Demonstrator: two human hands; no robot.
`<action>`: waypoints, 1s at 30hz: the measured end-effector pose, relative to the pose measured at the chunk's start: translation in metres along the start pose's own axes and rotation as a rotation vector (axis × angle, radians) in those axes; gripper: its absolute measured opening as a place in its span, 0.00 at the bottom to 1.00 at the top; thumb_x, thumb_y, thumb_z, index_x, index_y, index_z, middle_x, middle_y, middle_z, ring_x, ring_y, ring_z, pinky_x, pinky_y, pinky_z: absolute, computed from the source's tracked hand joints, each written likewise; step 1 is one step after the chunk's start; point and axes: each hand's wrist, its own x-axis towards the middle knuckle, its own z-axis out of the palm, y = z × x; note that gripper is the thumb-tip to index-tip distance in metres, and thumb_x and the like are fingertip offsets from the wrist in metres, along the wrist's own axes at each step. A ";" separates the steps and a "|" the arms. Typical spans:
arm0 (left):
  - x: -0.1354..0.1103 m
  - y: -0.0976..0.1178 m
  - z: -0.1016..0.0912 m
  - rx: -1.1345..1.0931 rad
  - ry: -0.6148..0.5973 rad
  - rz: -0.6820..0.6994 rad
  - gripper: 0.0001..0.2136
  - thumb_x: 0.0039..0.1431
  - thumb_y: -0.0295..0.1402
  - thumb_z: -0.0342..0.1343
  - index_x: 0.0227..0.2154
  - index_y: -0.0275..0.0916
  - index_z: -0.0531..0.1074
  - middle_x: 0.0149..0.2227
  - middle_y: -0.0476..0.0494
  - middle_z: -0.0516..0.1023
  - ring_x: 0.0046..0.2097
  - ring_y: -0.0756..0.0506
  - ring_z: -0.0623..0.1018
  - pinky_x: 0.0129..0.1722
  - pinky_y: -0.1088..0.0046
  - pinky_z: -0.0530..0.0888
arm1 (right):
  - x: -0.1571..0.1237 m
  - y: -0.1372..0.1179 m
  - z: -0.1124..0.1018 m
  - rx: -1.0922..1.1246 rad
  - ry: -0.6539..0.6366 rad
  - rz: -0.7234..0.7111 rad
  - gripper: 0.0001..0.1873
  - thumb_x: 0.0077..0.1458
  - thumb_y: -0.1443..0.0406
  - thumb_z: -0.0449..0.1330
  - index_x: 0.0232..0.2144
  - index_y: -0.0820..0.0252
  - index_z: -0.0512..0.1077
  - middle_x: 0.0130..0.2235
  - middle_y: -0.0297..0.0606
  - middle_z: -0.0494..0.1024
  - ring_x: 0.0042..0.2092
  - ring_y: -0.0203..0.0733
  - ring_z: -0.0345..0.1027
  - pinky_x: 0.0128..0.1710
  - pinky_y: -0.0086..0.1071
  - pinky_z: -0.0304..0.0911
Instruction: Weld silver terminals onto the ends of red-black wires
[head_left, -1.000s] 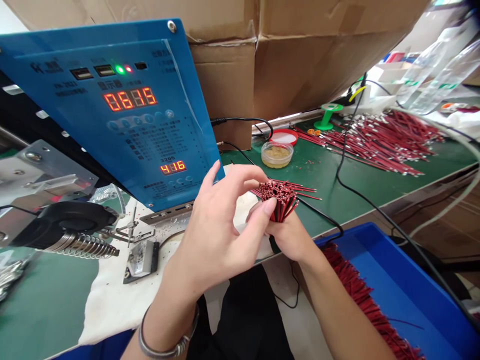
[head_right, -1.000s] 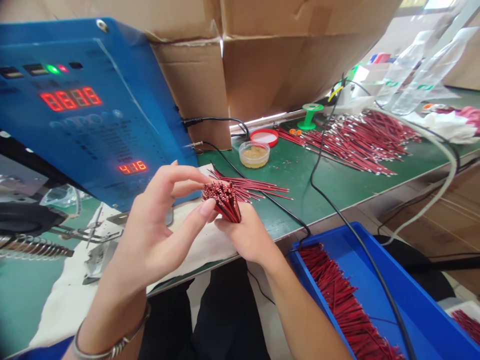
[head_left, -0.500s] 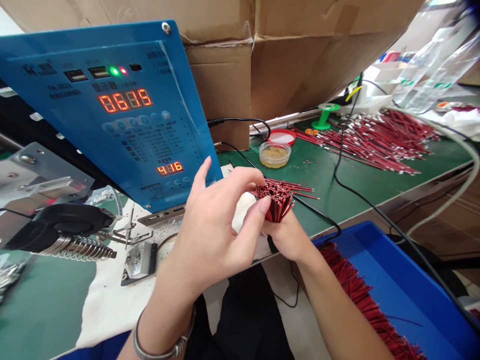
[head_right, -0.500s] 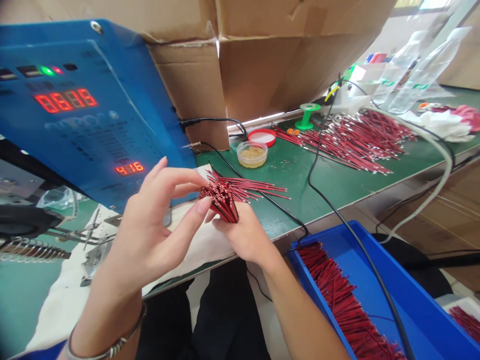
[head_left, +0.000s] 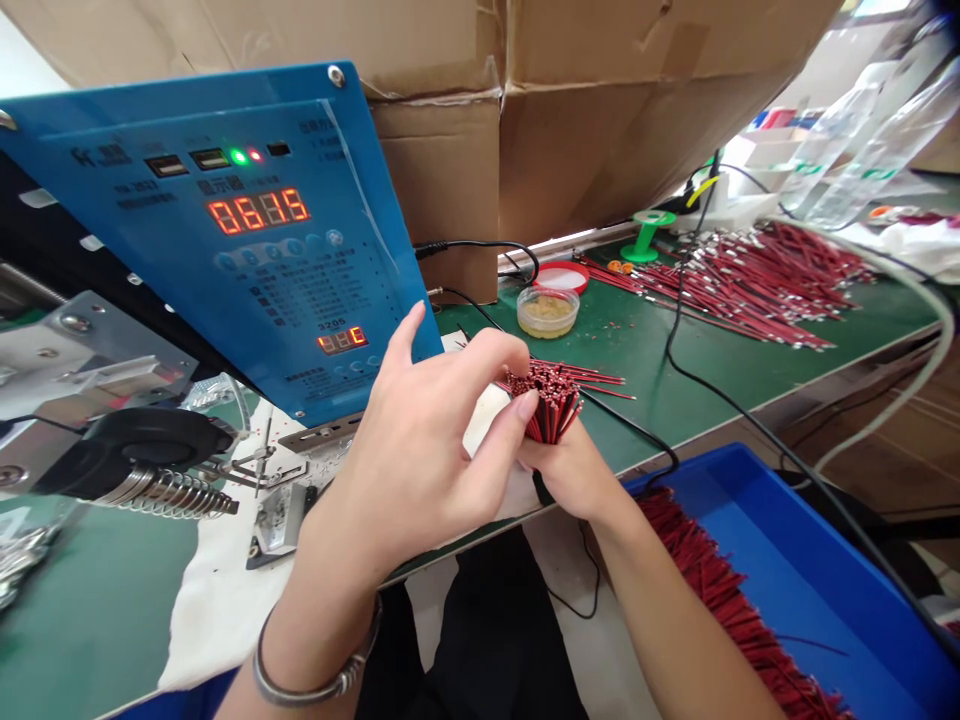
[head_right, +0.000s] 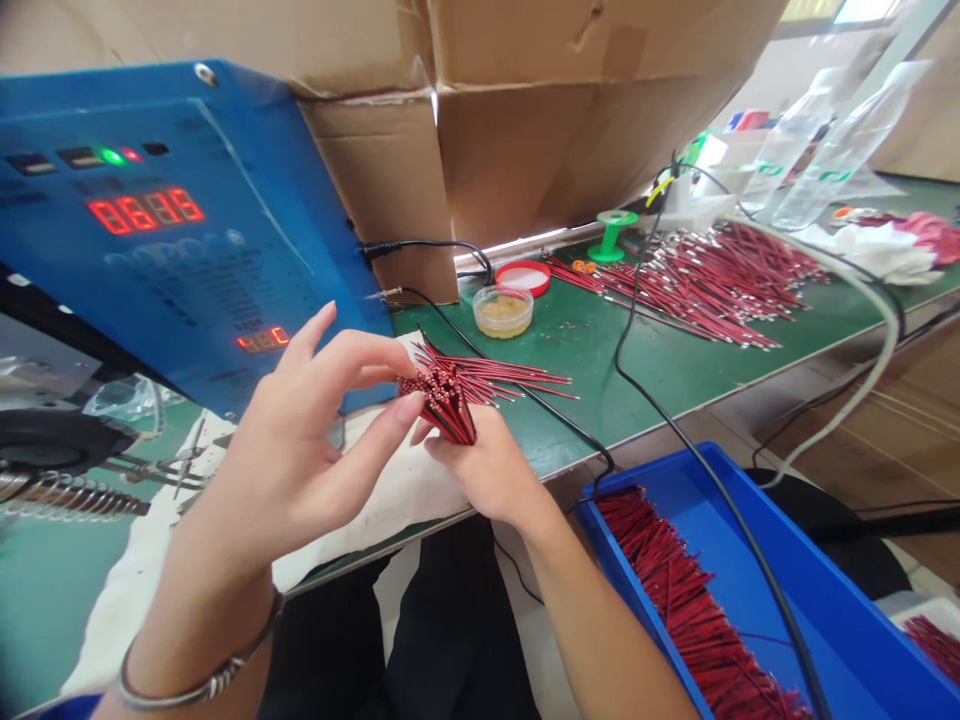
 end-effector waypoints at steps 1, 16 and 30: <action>0.000 0.000 0.000 0.007 0.000 0.008 0.07 0.62 0.28 0.55 0.42 0.44 0.67 0.40 0.53 0.83 0.40 0.46 0.83 0.72 0.48 0.49 | 0.000 0.000 0.000 -0.001 0.000 0.001 0.07 0.47 0.71 0.57 0.27 0.57 0.75 0.29 0.32 0.74 0.36 0.42 0.67 0.36 0.34 0.61; -0.009 -0.001 0.004 -0.126 0.041 0.017 0.16 0.60 0.26 0.59 0.49 0.44 0.64 0.46 0.48 0.81 0.47 0.45 0.82 0.73 0.46 0.51 | 0.001 -0.002 -0.002 0.017 -0.036 -0.021 0.06 0.48 0.69 0.58 0.27 0.56 0.75 0.28 0.32 0.72 0.40 0.44 0.70 0.43 0.36 0.63; -0.008 0.004 0.008 -0.038 0.089 0.062 0.14 0.61 0.23 0.56 0.47 0.42 0.66 0.47 0.48 0.82 0.49 0.46 0.82 0.72 0.50 0.54 | 0.002 -0.004 -0.001 0.006 -0.038 -0.035 0.16 0.46 0.69 0.57 0.38 0.58 0.79 0.34 0.34 0.77 0.42 0.45 0.71 0.46 0.37 0.64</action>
